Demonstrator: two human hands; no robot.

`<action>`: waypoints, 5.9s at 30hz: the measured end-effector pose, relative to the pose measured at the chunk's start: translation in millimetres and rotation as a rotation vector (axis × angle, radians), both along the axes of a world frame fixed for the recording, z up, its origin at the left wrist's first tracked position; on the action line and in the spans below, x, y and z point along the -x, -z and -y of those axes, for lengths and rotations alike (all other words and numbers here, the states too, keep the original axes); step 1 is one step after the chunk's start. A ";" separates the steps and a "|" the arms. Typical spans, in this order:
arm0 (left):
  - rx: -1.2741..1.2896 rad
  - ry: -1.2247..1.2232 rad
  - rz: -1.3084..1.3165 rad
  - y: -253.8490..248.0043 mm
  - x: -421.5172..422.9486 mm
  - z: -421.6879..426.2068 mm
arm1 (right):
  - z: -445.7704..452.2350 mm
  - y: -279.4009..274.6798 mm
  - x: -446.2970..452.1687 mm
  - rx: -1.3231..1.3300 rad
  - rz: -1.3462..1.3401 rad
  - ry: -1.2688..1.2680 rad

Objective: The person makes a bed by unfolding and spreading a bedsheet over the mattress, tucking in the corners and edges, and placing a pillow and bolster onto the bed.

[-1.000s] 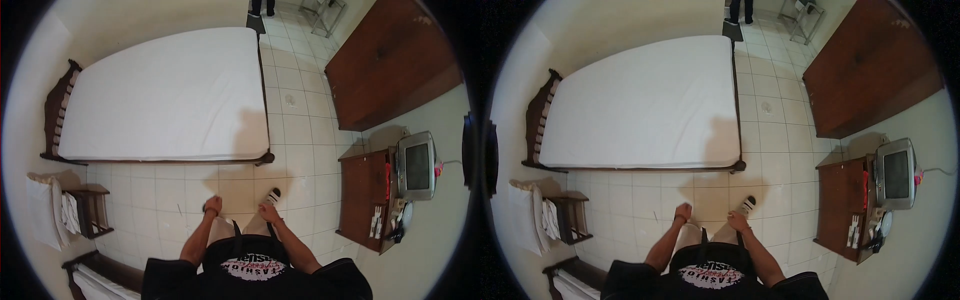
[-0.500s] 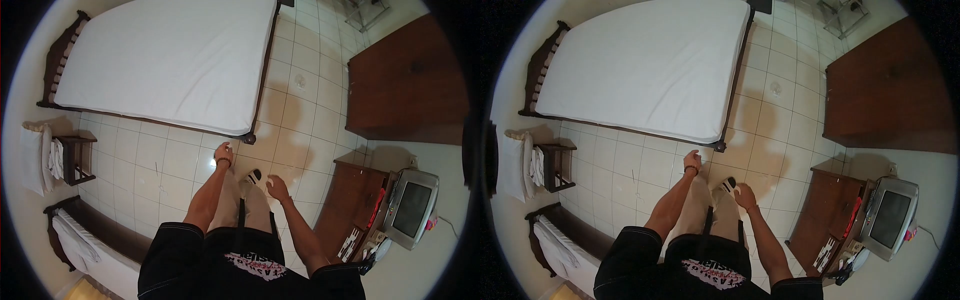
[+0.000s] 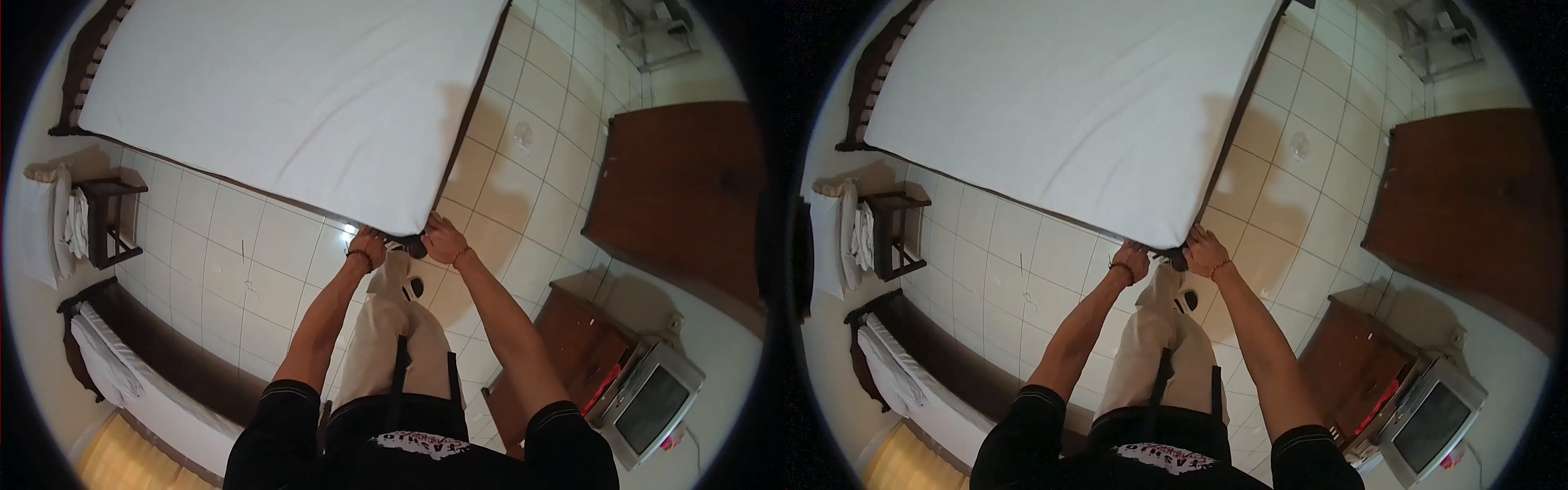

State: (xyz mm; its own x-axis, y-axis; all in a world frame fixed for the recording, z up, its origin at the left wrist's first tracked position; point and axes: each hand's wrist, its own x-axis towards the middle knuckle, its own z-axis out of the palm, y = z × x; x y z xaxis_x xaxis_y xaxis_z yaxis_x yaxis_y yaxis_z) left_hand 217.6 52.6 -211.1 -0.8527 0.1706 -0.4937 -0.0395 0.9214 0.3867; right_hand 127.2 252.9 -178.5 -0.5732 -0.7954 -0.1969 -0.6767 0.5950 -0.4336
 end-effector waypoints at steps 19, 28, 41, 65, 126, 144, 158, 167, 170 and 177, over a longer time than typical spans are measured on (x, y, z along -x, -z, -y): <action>-0.650 -0.911 -0.238 -39.5 -6.7 -12.1 | 21.4 -0.3 117.5 0.370 0.942 0.995; -0.583 -1.232 -0.128 -17.6 3.2 -35.6 | 16.2 18.3 120.5 0.376 0.386 0.707; 0.013 -1.171 0.029 -1.7 11.5 -56.4 | 6.7 -0.7 166.9 -0.008 0.281 0.093; -0.277 -1.067 -0.393 -56.6 270.0 -173.4 | -112.4 -54.9 428.4 -0.195 0.055 -0.118; -0.404 -1.905 0.131 -129.5 706.5 -320.9 | -32.7 -59.6 958.1 -0.420 0.276 -0.486; -0.269 -2.295 -0.587 -209.9 524.3 -443.8 | -98.4 -174.8 605.5 -0.278 0.674 -1.213; -0.356 -2.778 -1.232 -221.6 439.5 -501.4 | -122.5 -186.5 452.6 -0.687 0.806 -1.481; -0.379 -2.785 -1.009 -207.3 324.0 -458.7 | -74.0 -173.9 303.6 -0.657 0.740 -1.674; -0.282 -2.748 -0.991 -210.3 278.8 -426.2 | -44.6 -191.0 258.4 -0.622 0.774 -1.687; -0.199 -2.785 -1.117 -237.0 187.9 -358.2 | 21.4 -203.4 176.8 -0.546 0.824 -1.664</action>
State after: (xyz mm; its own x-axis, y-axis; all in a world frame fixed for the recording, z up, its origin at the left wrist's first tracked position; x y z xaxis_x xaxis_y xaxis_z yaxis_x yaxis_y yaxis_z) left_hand 29.7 410.8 26.0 0.7400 -0.6037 -0.2967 0.0357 -0.4052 0.9135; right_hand -49.6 231.5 24.9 0.9244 -0.1295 -0.3587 -0.3770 -0.1694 -0.9106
